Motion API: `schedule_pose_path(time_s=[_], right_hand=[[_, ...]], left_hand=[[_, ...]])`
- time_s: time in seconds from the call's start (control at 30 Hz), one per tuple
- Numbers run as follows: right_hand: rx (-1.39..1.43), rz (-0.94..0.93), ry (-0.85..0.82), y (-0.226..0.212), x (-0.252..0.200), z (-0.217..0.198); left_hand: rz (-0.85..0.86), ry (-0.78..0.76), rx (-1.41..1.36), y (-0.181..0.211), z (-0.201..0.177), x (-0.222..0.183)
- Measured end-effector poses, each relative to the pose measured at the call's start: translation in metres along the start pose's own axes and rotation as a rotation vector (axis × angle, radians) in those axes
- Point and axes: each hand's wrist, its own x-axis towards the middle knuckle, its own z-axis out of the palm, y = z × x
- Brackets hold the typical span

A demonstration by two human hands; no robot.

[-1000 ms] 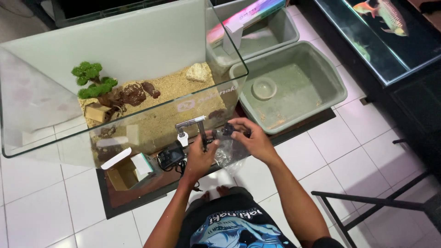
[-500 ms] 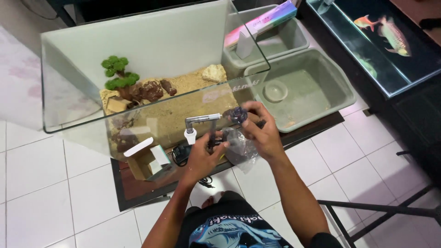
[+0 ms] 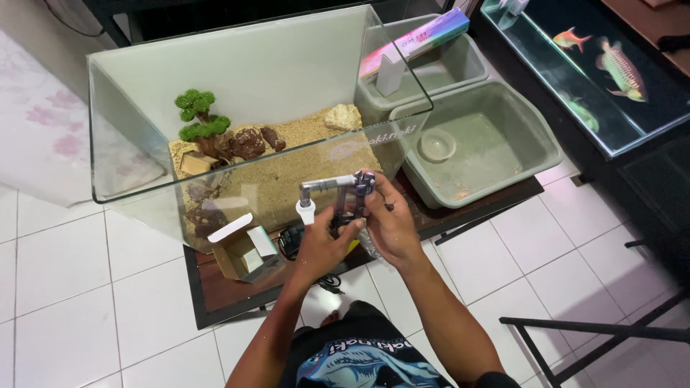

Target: The person assembles a hang-on-back aquarium filter by unpacking components, attaching the intake tube and sponge, and securing the unit to the edge of a glass tank. They then open a small box and place the packaging aside.

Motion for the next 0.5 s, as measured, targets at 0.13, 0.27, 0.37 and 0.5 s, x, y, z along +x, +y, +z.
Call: schedule_pose_path(time_s=[0.13,0.27,0.37,0.5], right_hand=[[-0.034,-0.017,-0.02,-0.007,-0.006,0.01],[-0.316,-0.071,-0.088,-0.03,-0.011,0.019],[-0.549,-0.108,-0.141,-0.037,-0.005,0.008],[-0.661,-0.145,-0.183,-0.039,-0.007,0.0]], left_hand=[[0.044,-0.006,0.005,-0.007,0.001,-0.002],[0.067,0.041,0.005,-0.002,0.0,-0.004],[0.057,0.001,-0.002,0.002,0.0,-0.005],[0.189,-0.115,-0.175,0.034,0.0,-0.016]])
